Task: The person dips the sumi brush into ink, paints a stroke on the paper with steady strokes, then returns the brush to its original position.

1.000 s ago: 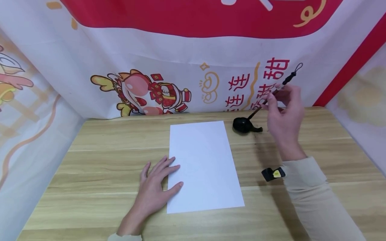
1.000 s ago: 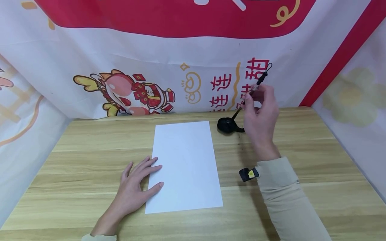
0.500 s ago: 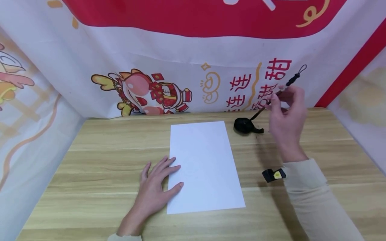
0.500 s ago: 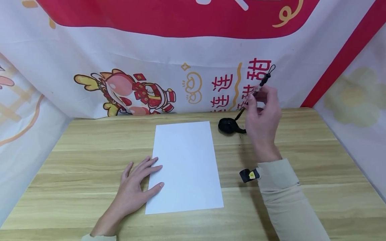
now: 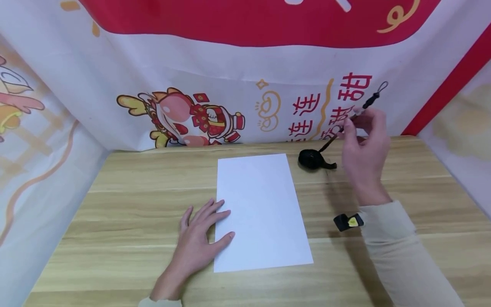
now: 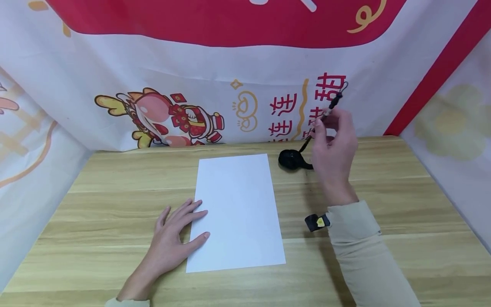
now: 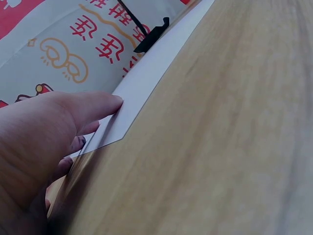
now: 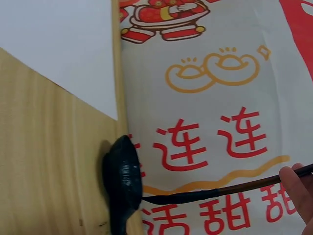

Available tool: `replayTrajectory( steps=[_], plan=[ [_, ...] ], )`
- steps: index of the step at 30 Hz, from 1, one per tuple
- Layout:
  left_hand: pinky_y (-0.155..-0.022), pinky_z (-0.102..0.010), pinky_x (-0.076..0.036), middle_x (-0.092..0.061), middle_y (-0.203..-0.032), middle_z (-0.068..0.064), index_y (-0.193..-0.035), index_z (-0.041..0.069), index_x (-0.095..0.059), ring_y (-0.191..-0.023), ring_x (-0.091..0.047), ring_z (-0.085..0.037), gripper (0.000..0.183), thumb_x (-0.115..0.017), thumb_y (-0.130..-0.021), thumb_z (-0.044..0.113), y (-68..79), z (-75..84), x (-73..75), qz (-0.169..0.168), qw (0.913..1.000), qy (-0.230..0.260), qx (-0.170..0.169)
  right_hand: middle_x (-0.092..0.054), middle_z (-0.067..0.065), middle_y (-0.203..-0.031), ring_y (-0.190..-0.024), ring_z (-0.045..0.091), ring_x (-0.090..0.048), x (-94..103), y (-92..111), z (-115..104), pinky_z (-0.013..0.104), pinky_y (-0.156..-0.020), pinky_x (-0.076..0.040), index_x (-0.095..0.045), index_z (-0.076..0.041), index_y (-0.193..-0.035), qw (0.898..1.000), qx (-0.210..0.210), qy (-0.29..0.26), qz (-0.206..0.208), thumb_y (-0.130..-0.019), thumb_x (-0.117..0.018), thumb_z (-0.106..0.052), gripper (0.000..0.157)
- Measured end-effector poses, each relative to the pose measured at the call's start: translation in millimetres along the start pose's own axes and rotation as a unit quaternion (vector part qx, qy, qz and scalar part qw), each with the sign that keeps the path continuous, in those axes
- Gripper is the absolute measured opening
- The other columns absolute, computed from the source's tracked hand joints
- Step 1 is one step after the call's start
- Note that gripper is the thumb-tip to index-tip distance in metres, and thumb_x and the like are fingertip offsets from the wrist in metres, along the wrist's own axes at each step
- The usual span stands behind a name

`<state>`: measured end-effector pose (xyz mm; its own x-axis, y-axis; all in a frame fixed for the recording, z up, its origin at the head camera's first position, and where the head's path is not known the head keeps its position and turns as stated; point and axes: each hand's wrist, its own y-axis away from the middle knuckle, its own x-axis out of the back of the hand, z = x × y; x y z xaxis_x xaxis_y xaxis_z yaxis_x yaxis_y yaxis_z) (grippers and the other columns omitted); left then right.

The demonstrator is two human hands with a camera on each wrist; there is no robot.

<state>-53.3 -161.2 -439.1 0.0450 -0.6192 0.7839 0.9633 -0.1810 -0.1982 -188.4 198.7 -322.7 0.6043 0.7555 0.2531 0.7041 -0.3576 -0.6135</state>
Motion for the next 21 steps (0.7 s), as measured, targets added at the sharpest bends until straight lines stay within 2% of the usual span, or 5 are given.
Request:
replayTrajectory(
  steps=[4,10,14,18,21],
  plan=[
    [-0.131,-0.071,-0.006,-0.055,-0.165,0.002,-0.139,0.025,-0.072,-0.160,-0.042,-0.030,0.053,-0.086,-0.089,0.039,-0.4,-0.1,-0.3,-0.001,1.0000,-0.003,0.001,-0.072,0.005,-0.122,-0.102,0.000,-0.068,1.2,-2.9,-2.6,0.007,-0.080,-0.056,-0.062,-0.008,-0.135,1.000,0.018,-0.009,0.015,-0.109,-0.063,-0.016,0.027],
    [-0.131,-0.071,-0.006,-0.055,-0.165,0.002,-0.139,0.025,-0.072,-0.160,-0.042,-0.030,0.053,-0.086,-0.089,0.039,0.4,1.2,-1.7,-0.006,1.0000,0.000,0.004,-0.073,0.016,-0.118,-0.098,0.000,-0.068,-6.7,2.2,0.9,0.007,-0.076,-0.056,-0.061,0.001,-0.133,0.999,0.023,-0.022,-0.019,-0.108,-0.064,-0.010,0.028],
    [-0.131,-0.071,-0.006,-0.055,-0.165,0.002,-0.139,0.025,-0.072,-0.160,-0.042,-0.031,0.053,-0.086,-0.090,0.040,0.7,2.4,-2.3,-0.009,0.9999,0.002,0.006,-0.072,0.010,-0.121,-0.100,0.000,-0.067,-4.4,4.4,3.7,0.006,-0.078,-0.055,-0.059,0.001,-0.135,1.000,0.011,-0.005,-0.024,-0.109,-0.062,-0.011,0.029],
    [-0.131,-0.071,-0.006,-0.054,-0.165,0.002,-0.139,0.025,-0.072,-0.160,-0.041,-0.030,0.053,-0.086,-0.090,0.040,-0.1,2.1,-1.4,-0.009,0.9999,0.000,0.006,-0.070,-0.006,-0.116,-0.101,0.005,-0.069,0.0,0.7,-0.6,0.007,-0.078,-0.056,-0.062,-0.003,-0.135,1.000,0.011,-0.013,0.000,-0.108,-0.063,-0.013,0.028],
    [-0.131,-0.071,-0.006,-0.054,-0.165,0.002,-0.139,0.024,-0.072,-0.160,-0.041,-0.030,0.053,-0.086,-0.090,0.039,-0.6,1.1,-0.5,-0.007,1.0000,-0.001,0.005,-0.073,-0.001,-0.115,-0.098,0.002,-0.070,-1.7,-1.3,-5.0,0.007,-0.076,-0.056,-0.063,-0.003,-0.134,0.999,0.026,-0.016,0.009,-0.107,-0.065,-0.012,0.028]
  ],
)
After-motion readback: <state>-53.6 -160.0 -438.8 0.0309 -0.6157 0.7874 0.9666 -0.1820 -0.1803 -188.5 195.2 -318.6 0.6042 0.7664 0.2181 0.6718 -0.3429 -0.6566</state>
